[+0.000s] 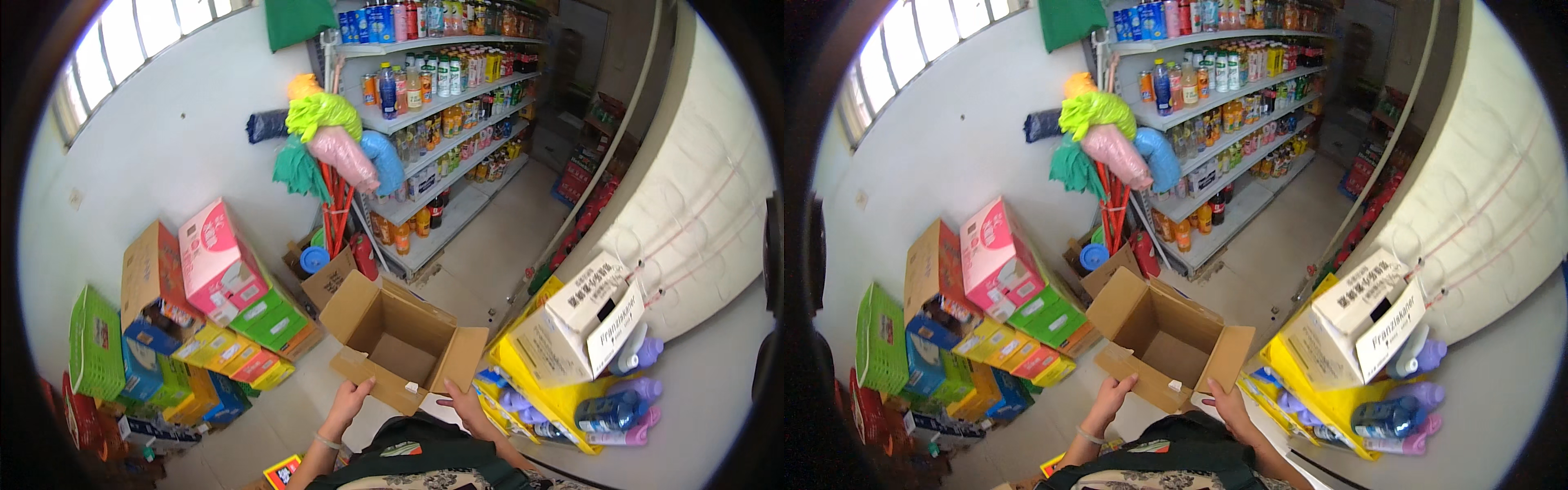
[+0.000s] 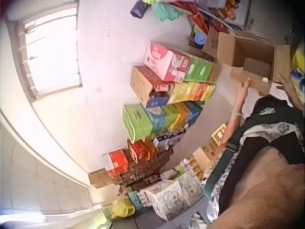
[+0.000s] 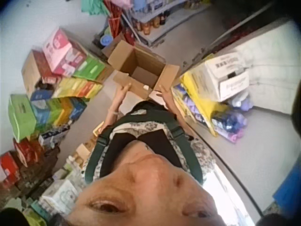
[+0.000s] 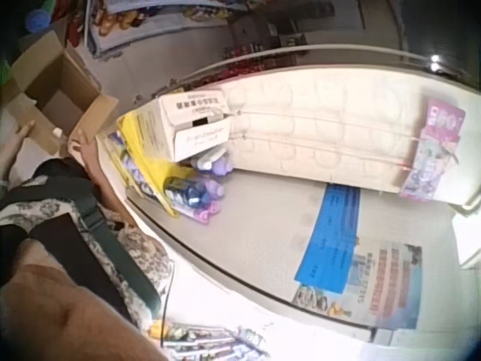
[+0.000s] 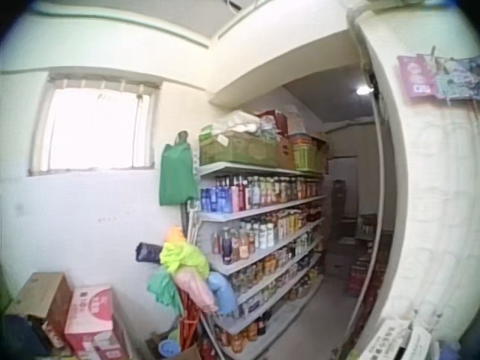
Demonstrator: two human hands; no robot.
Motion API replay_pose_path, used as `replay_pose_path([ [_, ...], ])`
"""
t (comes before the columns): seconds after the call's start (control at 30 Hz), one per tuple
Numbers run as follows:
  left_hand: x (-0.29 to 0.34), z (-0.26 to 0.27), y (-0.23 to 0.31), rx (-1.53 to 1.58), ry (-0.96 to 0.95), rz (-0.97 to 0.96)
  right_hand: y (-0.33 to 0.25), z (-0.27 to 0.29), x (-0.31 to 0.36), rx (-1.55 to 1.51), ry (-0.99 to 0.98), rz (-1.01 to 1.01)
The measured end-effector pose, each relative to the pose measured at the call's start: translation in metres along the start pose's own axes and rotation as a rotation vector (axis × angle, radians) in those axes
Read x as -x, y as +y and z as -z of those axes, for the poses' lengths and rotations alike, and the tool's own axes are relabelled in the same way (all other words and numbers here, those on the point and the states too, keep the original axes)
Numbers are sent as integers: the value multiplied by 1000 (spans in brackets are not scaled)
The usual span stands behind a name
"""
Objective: The person removes water bottles from a cardboard box and places them into a refrigerated display case. The person handles the bottles one at a time, arranging them on the shelves inside the cooler.
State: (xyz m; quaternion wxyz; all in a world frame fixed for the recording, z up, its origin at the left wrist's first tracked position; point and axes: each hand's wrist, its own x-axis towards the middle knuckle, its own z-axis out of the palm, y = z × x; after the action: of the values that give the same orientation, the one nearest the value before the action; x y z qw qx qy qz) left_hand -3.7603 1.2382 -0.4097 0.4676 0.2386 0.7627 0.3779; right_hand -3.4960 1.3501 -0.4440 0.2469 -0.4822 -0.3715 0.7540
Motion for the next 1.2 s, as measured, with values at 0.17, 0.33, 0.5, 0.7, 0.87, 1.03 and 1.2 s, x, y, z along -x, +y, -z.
replay_pose_path([
  [0.17,-109,-10,55,318,-25,-65,-40,-20,-97,-96,159,21],
  [0.33,-208,-9,110,278,-157,-33,-85,-18,-178,-137,250,73],
  [0.5,-292,-34,176,227,-280,10,-140,-18,-229,-146,439,71],
  [0.7,-428,-88,258,108,-485,-33,-186,16,-314,-369,560,93],
  [0.87,-492,-129,336,218,-567,-71,-257,25,-357,-457,670,127],
  [1.03,-562,-177,384,141,-612,-47,-286,53,-415,-470,717,142],
  [1.2,-629,-238,417,90,-695,-6,-328,116,-472,-483,734,97],
])
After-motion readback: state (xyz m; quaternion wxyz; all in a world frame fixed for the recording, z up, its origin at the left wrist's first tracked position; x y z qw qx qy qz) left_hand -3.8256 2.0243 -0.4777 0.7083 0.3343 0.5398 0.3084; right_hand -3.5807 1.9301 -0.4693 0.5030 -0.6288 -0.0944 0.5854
